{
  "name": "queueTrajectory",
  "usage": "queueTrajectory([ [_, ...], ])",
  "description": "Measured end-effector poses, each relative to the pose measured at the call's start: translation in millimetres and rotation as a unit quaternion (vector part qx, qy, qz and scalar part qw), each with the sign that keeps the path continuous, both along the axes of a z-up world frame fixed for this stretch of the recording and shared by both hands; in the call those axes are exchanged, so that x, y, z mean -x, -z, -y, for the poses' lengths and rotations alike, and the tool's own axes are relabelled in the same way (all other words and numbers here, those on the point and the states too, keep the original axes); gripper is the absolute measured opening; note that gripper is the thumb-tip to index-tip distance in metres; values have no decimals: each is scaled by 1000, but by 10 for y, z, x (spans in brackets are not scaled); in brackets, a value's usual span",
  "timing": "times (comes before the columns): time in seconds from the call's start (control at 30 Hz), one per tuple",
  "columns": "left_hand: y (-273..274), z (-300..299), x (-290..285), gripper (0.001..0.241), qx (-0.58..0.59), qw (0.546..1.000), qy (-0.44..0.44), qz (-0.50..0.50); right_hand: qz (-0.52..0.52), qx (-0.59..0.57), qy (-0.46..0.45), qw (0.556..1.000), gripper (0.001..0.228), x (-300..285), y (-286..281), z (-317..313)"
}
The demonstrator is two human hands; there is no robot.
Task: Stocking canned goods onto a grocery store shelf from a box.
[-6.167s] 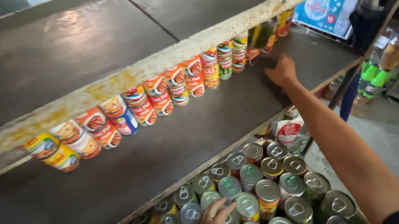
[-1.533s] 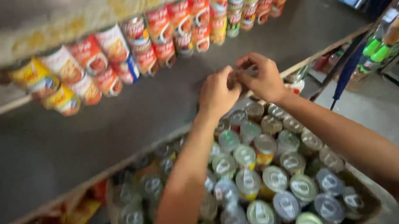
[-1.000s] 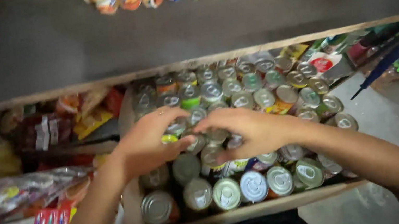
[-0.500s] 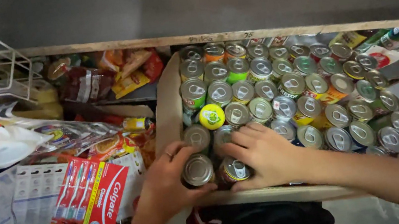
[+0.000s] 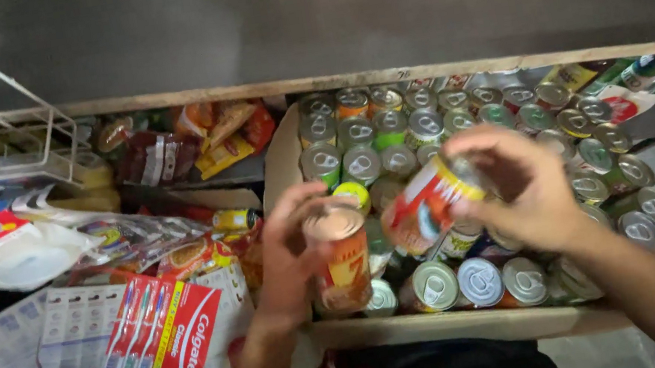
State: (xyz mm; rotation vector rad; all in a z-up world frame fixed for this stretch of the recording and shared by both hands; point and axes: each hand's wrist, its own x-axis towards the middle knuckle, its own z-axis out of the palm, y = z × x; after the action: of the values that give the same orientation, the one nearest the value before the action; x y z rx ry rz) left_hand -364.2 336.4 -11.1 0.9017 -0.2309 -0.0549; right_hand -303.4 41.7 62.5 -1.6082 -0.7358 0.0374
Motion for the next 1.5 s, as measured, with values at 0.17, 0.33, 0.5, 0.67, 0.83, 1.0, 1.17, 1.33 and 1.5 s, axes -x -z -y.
queueTrajectory([
  [0.17,-170,520,-794,69,26,995,95,21,62,-57,128,988,48,-294,-228,366],
  [0.33,-203,1262,-1458,73,-37,984,140,104,71,-195,167,964,38,-629,-391,633],
  [0.5,-456,1861,-1847,79,-96,966,160,181,66,-222,186,955,49,-931,-423,797],
  [0.67,-251,2260,-2105,72,-99,965,146,196,58,-270,244,930,56,-1192,-124,1036],
  [0.83,-131,2465,-2191,63,-68,965,166,189,3,-295,220,930,66,-1259,13,1106],
  [1.0,-118,2679,-2451,60,-28,977,77,198,-3,-216,225,950,58,-1326,49,1224],
  [1.17,-298,2775,-2460,68,-28,970,77,228,10,-205,277,939,56,-1320,7,1258],
  [1.33,-227,2679,-2444,69,-43,972,130,191,-13,-249,243,937,58,-1289,79,1199],
  [1.5,-163,2567,-2379,81,65,972,196,109,-9,-282,190,940,62,-1306,189,1108],
])
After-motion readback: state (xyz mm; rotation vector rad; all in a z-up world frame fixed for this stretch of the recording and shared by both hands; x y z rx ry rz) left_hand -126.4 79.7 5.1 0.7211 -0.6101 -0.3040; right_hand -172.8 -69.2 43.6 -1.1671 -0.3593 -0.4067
